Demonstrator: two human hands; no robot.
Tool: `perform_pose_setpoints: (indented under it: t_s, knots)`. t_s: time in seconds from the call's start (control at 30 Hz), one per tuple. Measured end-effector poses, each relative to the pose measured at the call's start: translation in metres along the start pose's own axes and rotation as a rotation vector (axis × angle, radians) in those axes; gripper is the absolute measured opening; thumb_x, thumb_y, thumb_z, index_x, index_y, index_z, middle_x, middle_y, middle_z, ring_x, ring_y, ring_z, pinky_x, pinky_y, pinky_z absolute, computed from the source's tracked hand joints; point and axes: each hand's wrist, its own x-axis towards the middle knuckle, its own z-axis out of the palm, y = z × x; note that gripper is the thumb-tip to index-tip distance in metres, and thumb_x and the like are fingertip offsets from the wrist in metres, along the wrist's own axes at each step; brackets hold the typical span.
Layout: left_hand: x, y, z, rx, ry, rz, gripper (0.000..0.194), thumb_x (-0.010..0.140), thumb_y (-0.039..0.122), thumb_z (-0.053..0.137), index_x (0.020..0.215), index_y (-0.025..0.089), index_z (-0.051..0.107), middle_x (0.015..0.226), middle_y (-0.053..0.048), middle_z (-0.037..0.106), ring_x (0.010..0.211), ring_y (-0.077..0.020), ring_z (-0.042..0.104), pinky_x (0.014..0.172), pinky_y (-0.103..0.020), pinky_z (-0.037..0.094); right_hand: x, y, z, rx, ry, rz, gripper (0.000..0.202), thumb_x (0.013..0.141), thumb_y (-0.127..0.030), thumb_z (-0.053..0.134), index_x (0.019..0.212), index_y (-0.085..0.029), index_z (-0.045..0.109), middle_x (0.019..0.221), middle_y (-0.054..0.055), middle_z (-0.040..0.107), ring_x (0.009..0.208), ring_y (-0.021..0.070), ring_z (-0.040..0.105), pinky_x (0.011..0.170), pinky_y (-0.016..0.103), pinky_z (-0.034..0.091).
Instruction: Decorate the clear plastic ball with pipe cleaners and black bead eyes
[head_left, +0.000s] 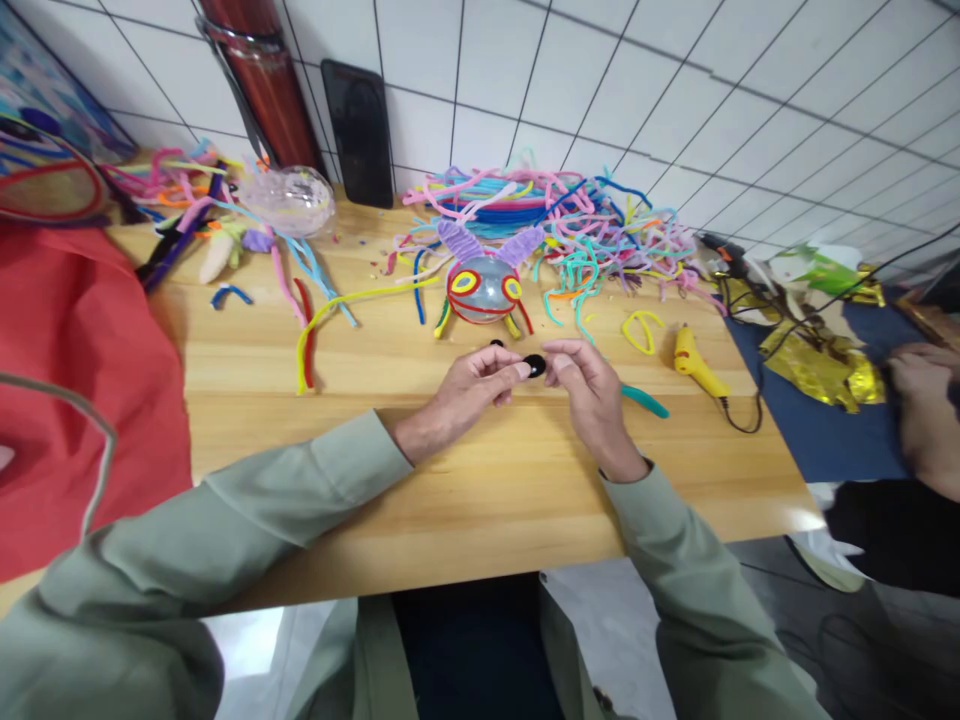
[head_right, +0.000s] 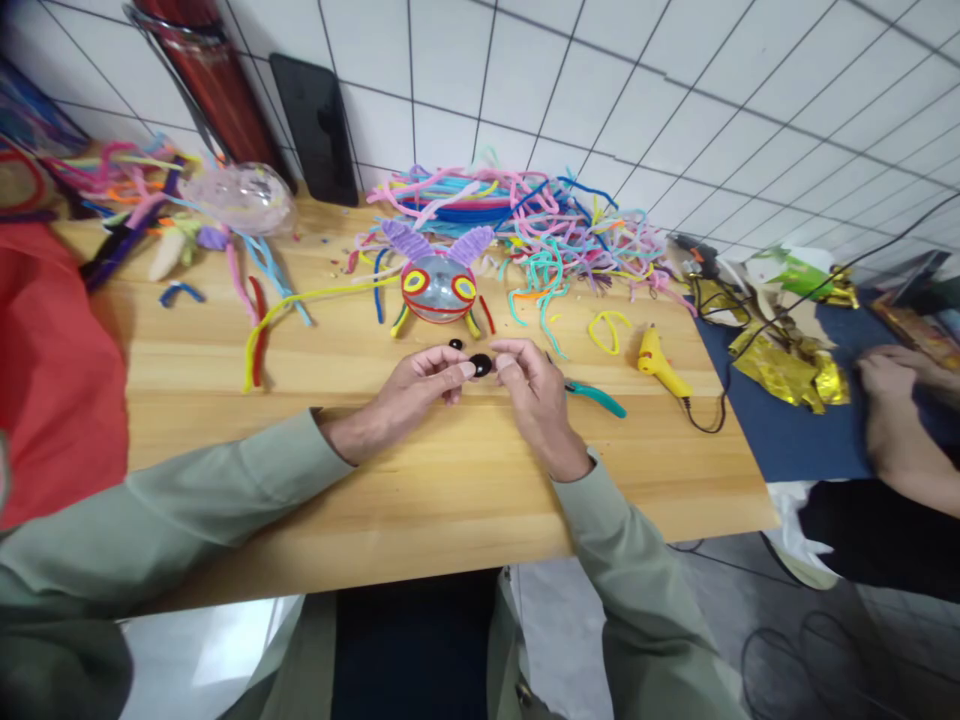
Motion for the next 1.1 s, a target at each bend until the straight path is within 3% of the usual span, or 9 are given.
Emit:
perform_pose_setpoints:
  t_s: [0.33,0.57,0.73,0.87,0.97,1.1]
  knots:
    - [0.001,-0.005,-0.003,0.017,-0.054,0.035,0.044,0.077,0.056,0.091,0.086,0.017,0.072,0.07,0.003,0.064,0.059,-0.0081,0.053,0.059,-0.024,0.042,0.0,-0.007,0.004,0.135,-0.059,0.006,0.014,0.095,-0.034,0.073,0.105,-0.025,0.071,0.092,0.001,0.08,0.078,0.0161,0.074,0.076,0.034,0.064]
    - [0.001,-0.002,-0.002,0.05,-0.046,0.035,0.049,0.078,0.062,0.088,0.081,0.017,0.07,0.072,0.001,0.066,0.059,-0.0085,0.051,0.058,-0.024,0.042,-0.004,-0.007,0.004,0.105,-0.119,-0.036,0.022,0.091,-0.024,0.071,0.112,-0.025,0.075,0.087,-0.001,0.076,0.08,0.0156,0.072,0.073,0.031,0.058]
    - [0.0,-0.003,-0.002,0.017,-0.034,0.04,0.053,0.078,0.069,0.086,0.081,0.018,0.07,0.075,0.001,0.067,0.059,-0.0079,0.049,0.056,-0.024,0.04,-0.005,-0.01,0.008,0.151,-0.102,-0.016,0.017,0.09,-0.023,0.071,0.106,-0.025,0.076,0.083,-0.002,0.074,0.074,0.0141,0.068,0.07,0.03,0.056]
    - [-0.001,-0.004,-0.002,0.067,-0.036,0.042,0.049,0.071,0.06,0.093,0.089,0.018,0.073,0.08,0.001,0.068,0.063,-0.0078,0.05,0.057,-0.023,0.039,-0.004,-0.012,0.008,0.166,-0.07,0.017,0.015,0.09,-0.024,0.072,0.104,-0.025,0.074,0.086,-0.001,0.076,0.072,0.0138,0.068,0.071,0.031,0.057]
    - [-0.001,-0.004,-0.002,0.102,-0.017,0.046,0.044,0.075,0.056,0.091,0.086,0.018,0.072,0.078,0.001,0.066,0.064,-0.009,0.049,0.058,-0.024,0.038,-0.005,-0.013,0.007,0.138,-0.104,0.024,0.018,0.09,-0.027,0.074,0.108,-0.025,0.074,0.085,-0.001,0.076,0.075,0.015,0.069,0.07,0.031,0.057]
    - [-0.003,-0.001,-0.002,0.145,-0.021,0.052,0.037,0.079,0.051,0.087,0.082,0.019,0.069,0.073,0.003,0.061,0.063,-0.0095,0.047,0.06,-0.026,0.038,-0.007,-0.015,0.004,0.1,-0.085,0.015,0.017,0.093,-0.029,0.071,0.109,-0.025,0.076,0.099,0.002,0.08,0.087,0.0172,0.073,0.079,0.035,0.061]
